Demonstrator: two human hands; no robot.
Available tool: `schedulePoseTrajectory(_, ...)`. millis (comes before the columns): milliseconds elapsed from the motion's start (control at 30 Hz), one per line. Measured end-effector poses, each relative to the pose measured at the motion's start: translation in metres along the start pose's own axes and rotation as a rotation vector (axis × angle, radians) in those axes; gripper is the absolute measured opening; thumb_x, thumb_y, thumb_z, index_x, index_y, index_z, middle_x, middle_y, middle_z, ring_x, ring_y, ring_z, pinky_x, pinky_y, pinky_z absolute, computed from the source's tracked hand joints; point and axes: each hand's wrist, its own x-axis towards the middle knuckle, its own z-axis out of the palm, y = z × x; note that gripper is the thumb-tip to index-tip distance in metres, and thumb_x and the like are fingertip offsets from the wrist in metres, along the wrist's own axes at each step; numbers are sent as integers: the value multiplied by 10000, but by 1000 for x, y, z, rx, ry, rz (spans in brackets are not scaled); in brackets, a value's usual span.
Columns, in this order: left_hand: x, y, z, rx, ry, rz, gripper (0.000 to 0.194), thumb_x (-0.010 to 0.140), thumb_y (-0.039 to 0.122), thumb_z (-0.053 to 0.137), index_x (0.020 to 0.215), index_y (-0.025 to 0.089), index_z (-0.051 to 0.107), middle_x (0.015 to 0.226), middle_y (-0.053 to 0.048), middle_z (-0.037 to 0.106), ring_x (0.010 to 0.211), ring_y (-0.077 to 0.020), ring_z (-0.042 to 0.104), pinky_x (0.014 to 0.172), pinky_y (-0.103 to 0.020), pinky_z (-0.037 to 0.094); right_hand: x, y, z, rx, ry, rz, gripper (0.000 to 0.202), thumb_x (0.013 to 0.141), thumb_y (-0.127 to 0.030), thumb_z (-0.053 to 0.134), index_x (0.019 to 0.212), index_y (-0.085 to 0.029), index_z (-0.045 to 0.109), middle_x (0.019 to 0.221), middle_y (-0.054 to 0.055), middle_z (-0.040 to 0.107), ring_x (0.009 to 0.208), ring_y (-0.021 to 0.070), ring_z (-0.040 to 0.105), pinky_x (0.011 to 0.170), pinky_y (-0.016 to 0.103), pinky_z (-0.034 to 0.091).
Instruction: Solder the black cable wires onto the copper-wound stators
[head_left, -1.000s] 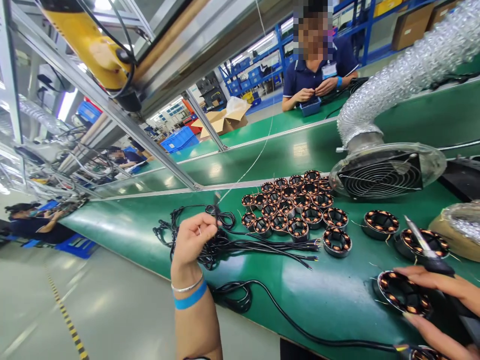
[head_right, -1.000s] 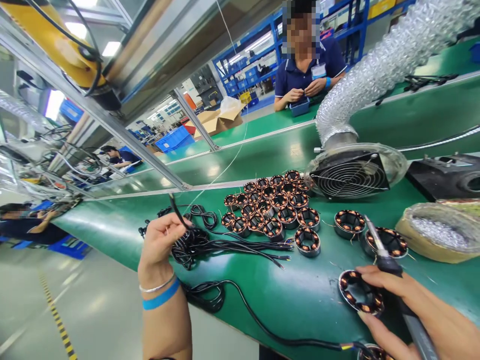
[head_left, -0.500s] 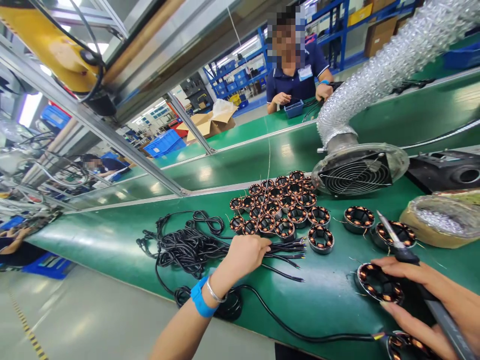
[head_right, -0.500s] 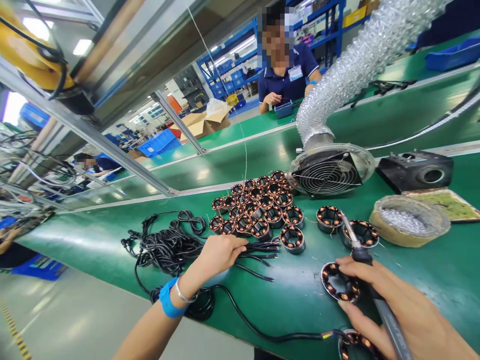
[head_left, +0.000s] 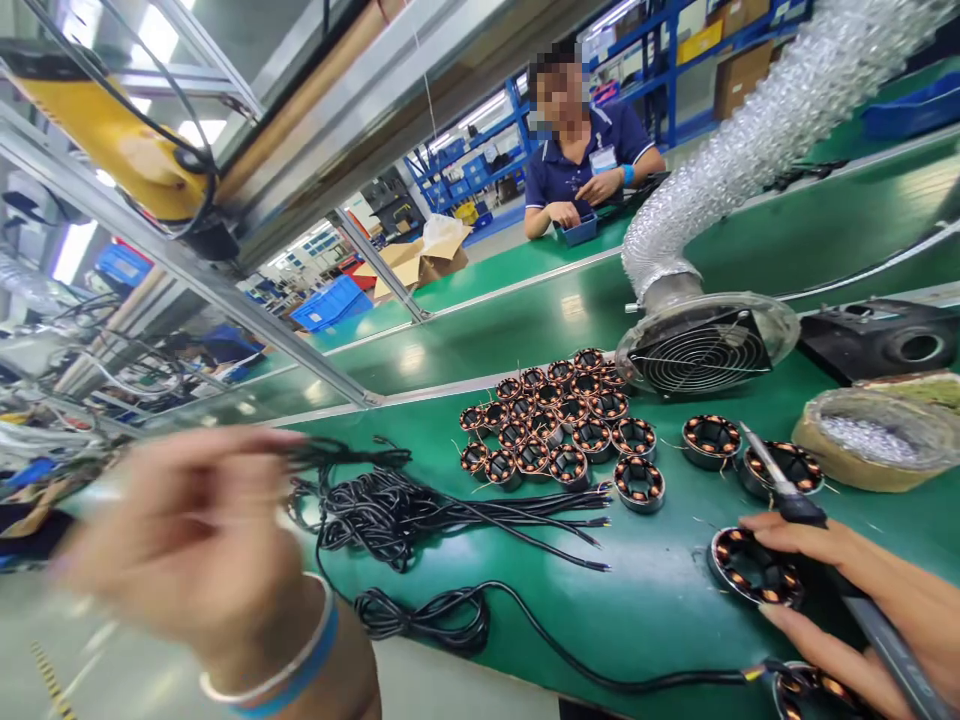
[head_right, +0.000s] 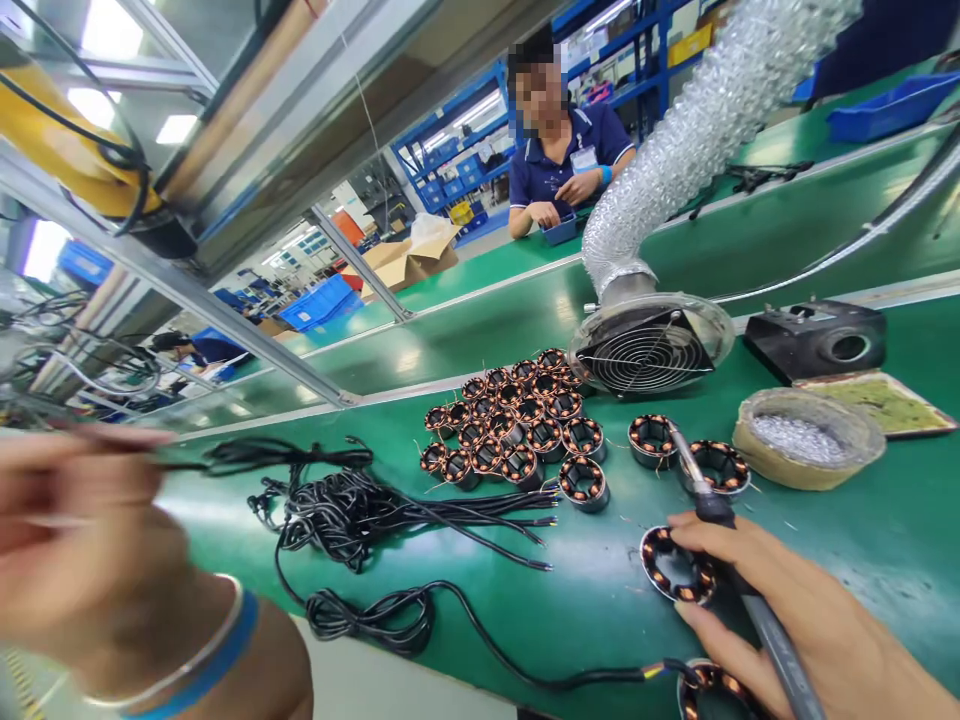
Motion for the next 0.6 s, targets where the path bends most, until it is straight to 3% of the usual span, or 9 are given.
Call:
schedulePoseTrajectory(67, -33, 20, 30, -108, -409, 86, 117, 847, 304, 625, 791, 201, 634, 582, 54, 551, 446, -76, 436, 448, -198, 323, 7, -11, -8, 14, -69, -112, 414, 781, -383, 685, 1170, -272, 599, 1123, 64, 718, 910, 235, 738, 793, 254, 633)
schedulePoseTrajectory(100, -51, 27, 48, -189, -666, 110, 124, 870, 258, 594, 764, 201, 625, 547, 57, 529, 448, -77, 446, 450, -194, 324, 11, -20, -12, 37, -60, -105, 412, 801, -354, 674, 1186, -250, 568, 1128, 87, 710, 917, 232, 735, 787, 259, 632)
schedulePoseTrajectory(167, -85, 35, 81, -267, -891, 51, 195, 920, 269, 526, 752, 197, 593, 508, 55, 480, 455, -92, 442, 458, -207, 319, 19, -39, -15, 141, -55, -11, 390, 830, -303, 665, 1193, -241, 535, 1073, 87, 709, 822, 186, 731, 724, 235, 625)
schedulePoseTrajectory(233, -111, 35, 105, -282, -961, 25, 234, 945, 294, 477, 748, 205, 565, 518, 47, 473, 468, -108, 447, 472, -223, 315, 26, -55, -12, 290, -98, 138, 369, 846, -241, 637, 1193, -243, 510, 954, 50, 703, 758, 151, 704, 688, 226, 609)
schedulePoseTrajectory(333, -129, 31, 119, -260, -996, 39, 207, 941, 288, 462, 762, 219, 540, 553, 36, 507, 480, -125, 464, 487, -238, 314, 32, -67, -2, 470, -84, 258, 306, 850, -162, 595, 1127, -247, 499, 923, 21, 681, 752, 125, 681, 681, 218, 591)
schedulePoseTrajectory(467, -125, 34, 118, -252, -1064, 40, 173, 950, 268, 448, 814, 225, 546, 608, 23, 565, 521, -142, 505, 525, -253, 341, 37, -72, 5, 481, -48, 244, 326, 810, -96, 576, 1090, -250, 512, 834, -18, 635, 700, 105, 637, 656, 205, 560)
schedulePoseTrajectory(600, -108, 54, 123, -362, -1046, 28, 241, 1001, 278, 363, 994, 229, 598, 874, -39, 642, 781, -177, 587, 711, -275, 424, 41, -74, 5, 497, -86, 168, 335, 808, -80, 559, 1090, -253, 502, 817, -30, 607, 693, 102, 610, 644, 203, 536)
